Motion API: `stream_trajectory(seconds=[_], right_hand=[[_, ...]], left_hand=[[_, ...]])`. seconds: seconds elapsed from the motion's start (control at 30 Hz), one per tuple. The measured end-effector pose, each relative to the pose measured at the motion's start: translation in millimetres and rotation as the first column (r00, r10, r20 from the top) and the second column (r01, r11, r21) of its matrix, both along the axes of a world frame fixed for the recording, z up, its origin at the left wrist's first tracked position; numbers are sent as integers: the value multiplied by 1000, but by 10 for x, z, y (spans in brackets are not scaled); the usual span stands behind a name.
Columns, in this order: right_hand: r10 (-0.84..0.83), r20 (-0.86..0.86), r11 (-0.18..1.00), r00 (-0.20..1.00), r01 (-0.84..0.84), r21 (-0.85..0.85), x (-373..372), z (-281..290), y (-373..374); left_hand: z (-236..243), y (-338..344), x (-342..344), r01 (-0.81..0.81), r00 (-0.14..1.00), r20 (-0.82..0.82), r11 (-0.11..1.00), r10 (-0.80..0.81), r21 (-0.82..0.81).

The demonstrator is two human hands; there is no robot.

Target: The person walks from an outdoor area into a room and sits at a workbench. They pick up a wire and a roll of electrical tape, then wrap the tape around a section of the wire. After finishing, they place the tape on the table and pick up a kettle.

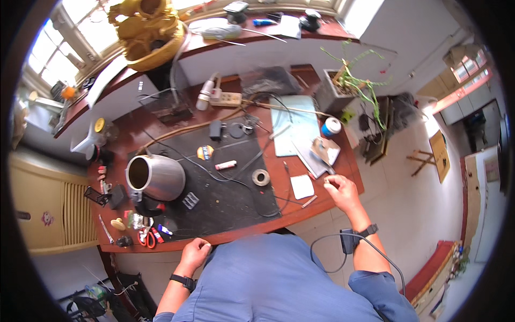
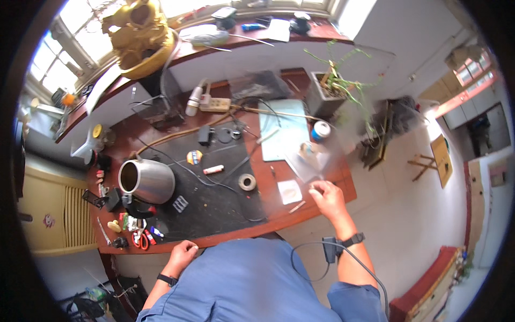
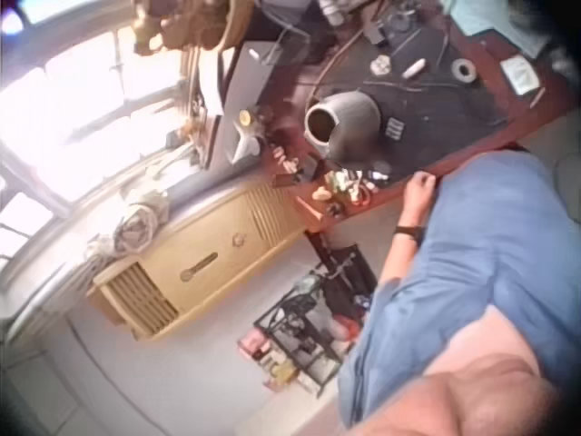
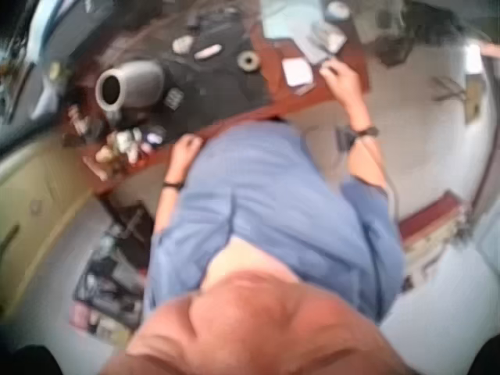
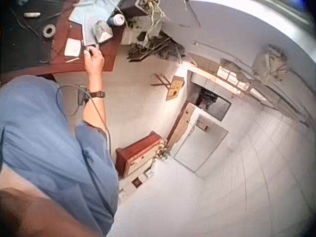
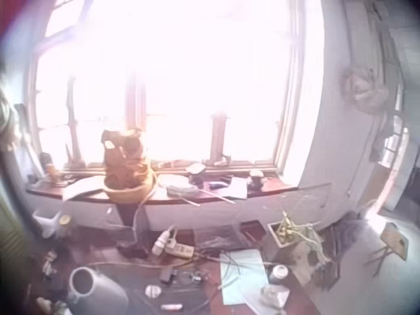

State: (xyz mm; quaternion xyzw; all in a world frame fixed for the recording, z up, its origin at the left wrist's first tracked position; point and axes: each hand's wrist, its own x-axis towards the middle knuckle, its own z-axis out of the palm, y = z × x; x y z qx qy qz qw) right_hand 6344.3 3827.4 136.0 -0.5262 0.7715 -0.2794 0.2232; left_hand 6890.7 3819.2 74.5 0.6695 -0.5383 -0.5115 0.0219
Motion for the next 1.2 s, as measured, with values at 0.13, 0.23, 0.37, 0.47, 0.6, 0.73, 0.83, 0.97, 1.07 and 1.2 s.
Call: stream_trajectory(seconds=[0.13, 0.23, 0.37, 0.47, 0.6, 0.73, 0.83, 0.97, 1.07, 1.2], right_hand=[[-68, 84, 994, 994, 74, -75, -243, 42, 100], [-96, 231, 983, 968, 129, -134, -413, 87, 185], [-220, 308, 966, 926, 251, -65, -623, 152, 268], [-292, 427, 935, 856, 350, -62, -732, 294, 341], [-259, 535, 886, 804, 419, -200, -913, 492, 412], [-255, 611, 787, 749, 528, -319, -1039, 965, 446], [-208, 611, 731, 764, 536, -422, -1014, 1458, 482], [-131, 511, 688, 850, 449, -571, -712, 2143, 451], [-19, 445, 659, 895, 346, -667, -384, 2525, 346], [188, 355, 690, 916, 134, -712, 88, 2799, 130]], left_hand=[[14, 14, -241, -43, 999, -22, 998, 45, 52], [20, -1, -389, -12, 1000, -24, 999, 13, 43], [107, -39, -547, 32, 999, -34, 999, -32, 23], [104, -52, -561, 26, 998, -52, 999, -24, 31], [153, -109, -531, 82, 996, -45, 996, -80, 23], [195, -247, -551, 157, 986, -51, 988, -157, 1], [148, -424, -596, 121, 981, -155, 992, -116, 24], [232, -744, -818, 236, 948, -195, 966, -253, -108], [427, -1033, -1092, 338, 904, -208, 921, -375, -193], [1141, -1191, -1762, 479, 769, -268, 800, -581, -362]])
